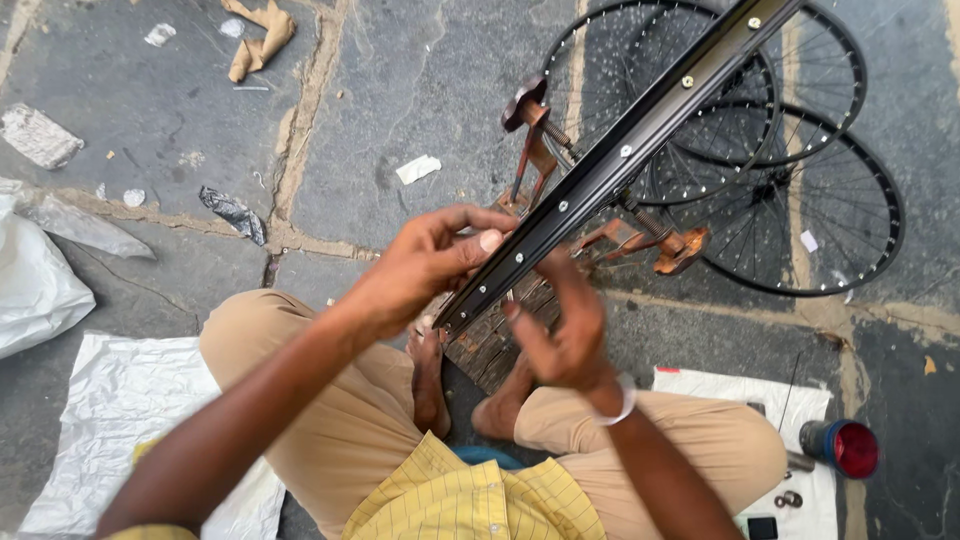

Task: The person inserts spokes into a bicycle rim by hand and uses a small tool to tighten a nipple onto the end of a spoke while the wheel is mounted on a wooden stand.

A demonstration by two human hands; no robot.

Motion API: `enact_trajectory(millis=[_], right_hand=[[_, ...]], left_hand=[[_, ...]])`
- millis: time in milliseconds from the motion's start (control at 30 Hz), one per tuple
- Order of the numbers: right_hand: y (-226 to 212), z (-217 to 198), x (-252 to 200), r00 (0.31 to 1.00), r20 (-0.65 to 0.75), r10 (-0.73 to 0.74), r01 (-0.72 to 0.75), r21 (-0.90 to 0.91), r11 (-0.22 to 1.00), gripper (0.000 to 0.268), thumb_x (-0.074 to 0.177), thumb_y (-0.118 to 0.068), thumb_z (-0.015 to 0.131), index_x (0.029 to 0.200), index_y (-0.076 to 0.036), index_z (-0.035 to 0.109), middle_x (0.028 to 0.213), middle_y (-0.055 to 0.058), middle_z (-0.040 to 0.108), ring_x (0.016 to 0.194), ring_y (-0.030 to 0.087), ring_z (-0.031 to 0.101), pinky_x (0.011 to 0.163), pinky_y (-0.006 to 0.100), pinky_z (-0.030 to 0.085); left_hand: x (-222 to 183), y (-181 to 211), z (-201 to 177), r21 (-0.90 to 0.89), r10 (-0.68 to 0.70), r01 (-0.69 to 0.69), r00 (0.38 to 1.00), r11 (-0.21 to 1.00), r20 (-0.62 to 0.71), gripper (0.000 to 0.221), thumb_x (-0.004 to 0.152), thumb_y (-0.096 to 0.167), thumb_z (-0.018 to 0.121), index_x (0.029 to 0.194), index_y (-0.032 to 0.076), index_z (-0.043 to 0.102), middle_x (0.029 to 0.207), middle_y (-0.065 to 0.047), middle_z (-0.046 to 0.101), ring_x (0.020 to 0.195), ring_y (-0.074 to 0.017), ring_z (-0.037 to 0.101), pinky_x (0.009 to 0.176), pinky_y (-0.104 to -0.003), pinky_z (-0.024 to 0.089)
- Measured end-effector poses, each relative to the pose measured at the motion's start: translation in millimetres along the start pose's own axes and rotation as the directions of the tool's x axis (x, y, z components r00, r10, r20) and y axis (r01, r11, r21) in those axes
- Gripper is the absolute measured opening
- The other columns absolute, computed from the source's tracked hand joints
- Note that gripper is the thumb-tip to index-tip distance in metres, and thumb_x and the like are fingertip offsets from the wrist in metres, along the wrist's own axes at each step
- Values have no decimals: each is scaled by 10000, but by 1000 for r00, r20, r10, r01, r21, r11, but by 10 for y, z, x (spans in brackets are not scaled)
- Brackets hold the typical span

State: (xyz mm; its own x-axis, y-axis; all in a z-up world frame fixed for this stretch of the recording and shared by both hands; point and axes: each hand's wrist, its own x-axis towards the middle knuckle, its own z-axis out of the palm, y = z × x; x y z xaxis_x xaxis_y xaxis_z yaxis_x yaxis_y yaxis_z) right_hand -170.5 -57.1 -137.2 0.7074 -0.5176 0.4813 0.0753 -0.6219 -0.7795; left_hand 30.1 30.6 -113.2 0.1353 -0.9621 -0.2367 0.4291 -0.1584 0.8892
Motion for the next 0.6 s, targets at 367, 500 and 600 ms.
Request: enact_trajectory(millis=[367,500,600], right_hand=[[861,1178,-1031,988,56,145,-116,-349,930,306,942,-259,690,1151,-44,629,1095,158,635,1019,379,618,895,498,506],[1540,1311,-1313,982,36,187,-141,-520,842,137,970,-205,606,966,-69,591,1016,177,600,977,390,601,903,509,505],[1683,1301,-1406,995,51,91,-48,-547,836,144,969,-181,524,990,-51,583,1021,181,583,985,375,596,973,533,488]], left_hand=[[366,-573,-639,84,-351,361,788,929,506,319,872,186,811,1129,1,772,1008,-93,783,864,-147,698,782,-343,554],[440,-743,-645,868,-202,-216,921,448,333,274,704,185,875,876,-4,775,853,-166,752,764,-282,699,657,-373,542],[433,-828,-654,941,-216,-292,921,170,325,427,769,384,878,780,-18,733,753,-194,702,682,-293,675,628,-367,531]])
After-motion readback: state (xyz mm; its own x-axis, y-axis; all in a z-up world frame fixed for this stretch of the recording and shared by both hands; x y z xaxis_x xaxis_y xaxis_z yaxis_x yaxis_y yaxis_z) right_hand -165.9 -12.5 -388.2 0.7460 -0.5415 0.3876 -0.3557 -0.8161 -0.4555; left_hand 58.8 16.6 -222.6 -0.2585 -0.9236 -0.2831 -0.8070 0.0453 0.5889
